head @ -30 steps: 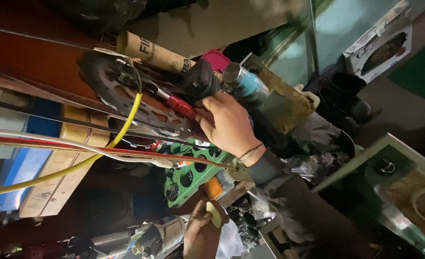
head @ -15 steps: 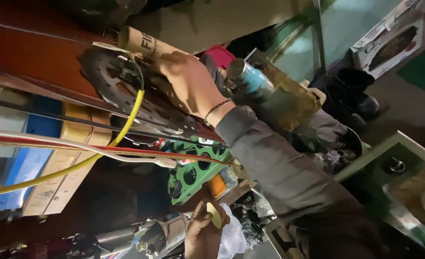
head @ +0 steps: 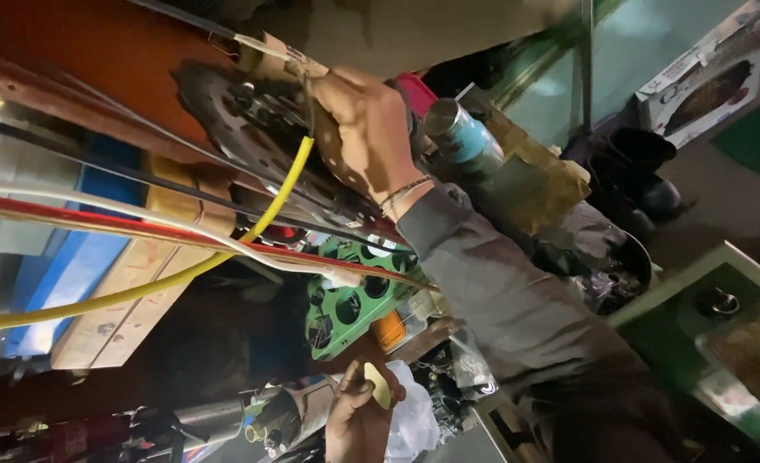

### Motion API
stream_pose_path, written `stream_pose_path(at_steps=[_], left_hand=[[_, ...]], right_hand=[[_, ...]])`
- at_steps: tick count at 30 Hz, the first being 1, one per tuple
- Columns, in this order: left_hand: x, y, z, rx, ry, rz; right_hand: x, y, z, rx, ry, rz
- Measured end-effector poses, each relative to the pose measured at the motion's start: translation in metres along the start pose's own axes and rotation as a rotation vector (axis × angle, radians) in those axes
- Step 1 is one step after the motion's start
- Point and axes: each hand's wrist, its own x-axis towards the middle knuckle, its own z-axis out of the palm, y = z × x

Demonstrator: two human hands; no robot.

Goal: The person uses a screwdriver to adjust a small mechanical component held in their hands. They then retrieve a pair of pliers from a shelf and use them to manipulate a small, light-colored piece of material.

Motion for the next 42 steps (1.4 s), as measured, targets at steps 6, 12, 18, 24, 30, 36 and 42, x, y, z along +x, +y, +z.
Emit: stream_pose_path(at_steps=[6,12,18,24,30,36,42], left_hand=[[0.002,0.001,-0.002,-0.021,0.024,0.002],[0.003,0.005,0.001,-0.013,0.027,-0.003],[-0.001,0.01,0.002,-0.004,-0.009,0.029],[-0.002,0.01,0.015,0.052,-0.148,0.045],[-0.007,0.007,0.056,0.131,-0.292,0.077],[0.002,-0.044,0.069,-0.058,-0.428,0.055],[-0.002,-0.006,0.151,0.397,-0.818,0.241]], right_hand=[[-0.023,0.036,0.028,0.504,-0.169,0.522],[0.044,-0.034,-0.027,0.087,-0.04,0.083],[-0.006,0.04,0.018,-0.103,-0.196,0.397],[0.018,0.016,-0.071,0.042,-0.121,0.177],[0.031,-0.001,-0.134,0.111,-0.27,-0.021],[0.045,-0.032,-0.187,0.166,-0.345,-0.086],[0.045,-0.104,-0.251,-0.035,-0.503,-0.012]])
